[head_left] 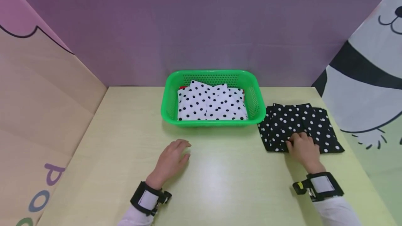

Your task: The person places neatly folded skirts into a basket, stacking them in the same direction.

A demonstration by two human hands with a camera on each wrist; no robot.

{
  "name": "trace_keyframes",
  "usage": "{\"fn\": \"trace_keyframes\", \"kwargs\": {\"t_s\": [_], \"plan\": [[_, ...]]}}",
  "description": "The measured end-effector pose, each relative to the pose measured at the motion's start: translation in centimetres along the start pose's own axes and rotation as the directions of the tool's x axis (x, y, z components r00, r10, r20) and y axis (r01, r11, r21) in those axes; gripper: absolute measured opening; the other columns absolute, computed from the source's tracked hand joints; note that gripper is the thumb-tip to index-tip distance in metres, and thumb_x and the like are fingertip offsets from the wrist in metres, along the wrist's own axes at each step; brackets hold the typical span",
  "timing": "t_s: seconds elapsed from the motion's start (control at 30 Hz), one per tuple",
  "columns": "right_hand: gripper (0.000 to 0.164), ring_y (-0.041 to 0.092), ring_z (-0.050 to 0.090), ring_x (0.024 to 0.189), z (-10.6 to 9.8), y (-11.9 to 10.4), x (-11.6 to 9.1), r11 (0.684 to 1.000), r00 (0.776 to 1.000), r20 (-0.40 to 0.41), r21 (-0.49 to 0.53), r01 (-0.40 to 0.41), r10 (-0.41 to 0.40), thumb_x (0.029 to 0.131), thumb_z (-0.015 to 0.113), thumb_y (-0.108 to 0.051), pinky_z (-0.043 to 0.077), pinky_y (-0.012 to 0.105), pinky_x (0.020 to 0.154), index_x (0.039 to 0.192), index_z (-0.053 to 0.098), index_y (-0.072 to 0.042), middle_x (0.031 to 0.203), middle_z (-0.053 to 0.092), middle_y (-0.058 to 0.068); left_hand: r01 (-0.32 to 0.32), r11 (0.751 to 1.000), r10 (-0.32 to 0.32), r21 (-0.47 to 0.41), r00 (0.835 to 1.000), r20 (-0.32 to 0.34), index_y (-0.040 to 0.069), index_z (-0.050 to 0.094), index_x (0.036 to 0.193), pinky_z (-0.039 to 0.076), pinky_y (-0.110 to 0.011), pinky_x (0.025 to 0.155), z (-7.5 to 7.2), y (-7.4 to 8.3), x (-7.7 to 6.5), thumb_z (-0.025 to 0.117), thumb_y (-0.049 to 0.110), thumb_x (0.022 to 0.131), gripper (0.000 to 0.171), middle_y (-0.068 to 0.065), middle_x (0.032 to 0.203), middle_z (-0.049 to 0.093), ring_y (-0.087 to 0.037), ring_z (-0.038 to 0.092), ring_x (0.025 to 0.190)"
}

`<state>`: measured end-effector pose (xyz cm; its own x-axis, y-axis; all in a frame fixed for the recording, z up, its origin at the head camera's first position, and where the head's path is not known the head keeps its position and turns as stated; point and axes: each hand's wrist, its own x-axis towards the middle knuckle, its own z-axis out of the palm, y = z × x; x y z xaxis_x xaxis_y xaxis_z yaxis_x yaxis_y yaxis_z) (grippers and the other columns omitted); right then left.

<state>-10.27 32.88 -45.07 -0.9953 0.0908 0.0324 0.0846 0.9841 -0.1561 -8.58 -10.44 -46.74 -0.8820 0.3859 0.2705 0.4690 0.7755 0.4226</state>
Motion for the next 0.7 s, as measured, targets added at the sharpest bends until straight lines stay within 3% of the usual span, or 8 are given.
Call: {"fn": "trace_keyframes", "kwargs": {"t_s": [0.7], "plan": [[0.018,0.044,0.052,0.079,0.3,0.2,-4.2,0.996,0.995,-0.061,-0.033,0.079,-0.081,0.079,0.065,-0.011,0.044,0.057,0.059,0.087,0.055,0.003,0.099,0.055,0.028,0.009,1.0,-0.009,-0.019,1.0,0.017,0.009,0.062,0.108,0.047,-0.037,0.089,0.1,0.4,0.1,0.067,0.015,0.082,0.027,-0.008,0.114,0.06,-0.024,0.056,0.105]]}}
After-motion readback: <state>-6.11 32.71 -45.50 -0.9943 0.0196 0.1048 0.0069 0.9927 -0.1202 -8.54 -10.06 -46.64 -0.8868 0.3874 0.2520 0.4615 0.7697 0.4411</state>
